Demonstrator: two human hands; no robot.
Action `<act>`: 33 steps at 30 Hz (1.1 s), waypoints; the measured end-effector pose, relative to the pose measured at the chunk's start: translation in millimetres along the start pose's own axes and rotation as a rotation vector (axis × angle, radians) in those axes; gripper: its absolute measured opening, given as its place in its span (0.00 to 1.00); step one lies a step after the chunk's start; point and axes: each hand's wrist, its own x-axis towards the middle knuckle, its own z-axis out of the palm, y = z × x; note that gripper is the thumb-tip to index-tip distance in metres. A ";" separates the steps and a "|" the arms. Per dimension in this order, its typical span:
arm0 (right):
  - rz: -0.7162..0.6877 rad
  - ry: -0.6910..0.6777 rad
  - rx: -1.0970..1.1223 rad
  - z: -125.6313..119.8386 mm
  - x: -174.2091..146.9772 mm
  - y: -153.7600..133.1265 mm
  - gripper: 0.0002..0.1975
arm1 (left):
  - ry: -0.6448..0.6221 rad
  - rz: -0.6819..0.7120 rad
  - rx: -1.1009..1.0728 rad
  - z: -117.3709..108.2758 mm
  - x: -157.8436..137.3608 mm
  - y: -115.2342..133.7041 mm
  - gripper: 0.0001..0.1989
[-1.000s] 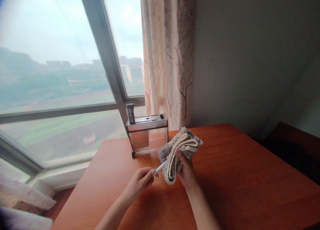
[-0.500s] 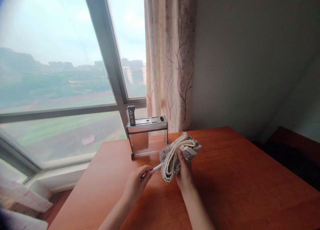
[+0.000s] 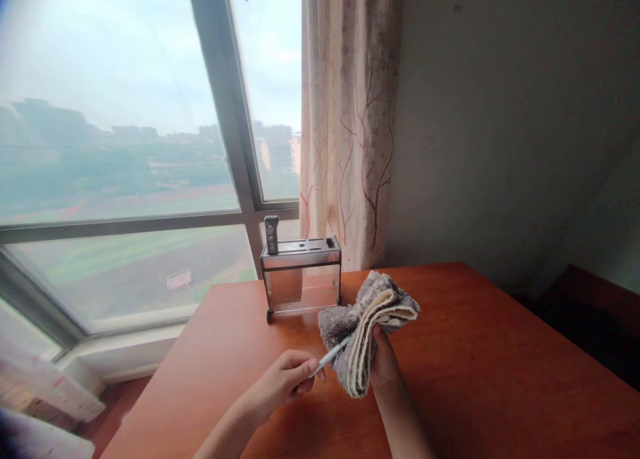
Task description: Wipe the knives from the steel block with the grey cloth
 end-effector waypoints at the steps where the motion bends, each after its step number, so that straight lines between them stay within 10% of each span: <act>1: 0.018 -0.007 0.019 -0.5 0.5 0.1 0.23 | 0.002 0.001 0.013 0.7 0.2 0.1 0.24; 9: -0.017 0.109 0.104 21.8 8.3 5.1 0.16 | 0.544 0.354 0.823 -4.8 1.8 -3.2 0.12; 12: -0.027 0.121 0.108 24.5 8.5 7.5 0.15 | 0.572 0.376 0.918 -10.5 -2.3 -0.7 0.13; 17: -0.058 0.117 0.060 20.8 5.2 3.9 0.18 | 0.418 0.397 0.717 -14.3 -1.3 4.3 0.15; 25: -0.070 0.107 -0.006 18.4 2.0 5.6 0.22 | 0.109 0.030 -0.023 -7.3 0.9 5.2 0.20; 33: -0.094 0.100 -0.072 17.4 4.7 7.3 0.21 | 0.107 -0.017 -0.184 -2.2 2.3 0.9 0.20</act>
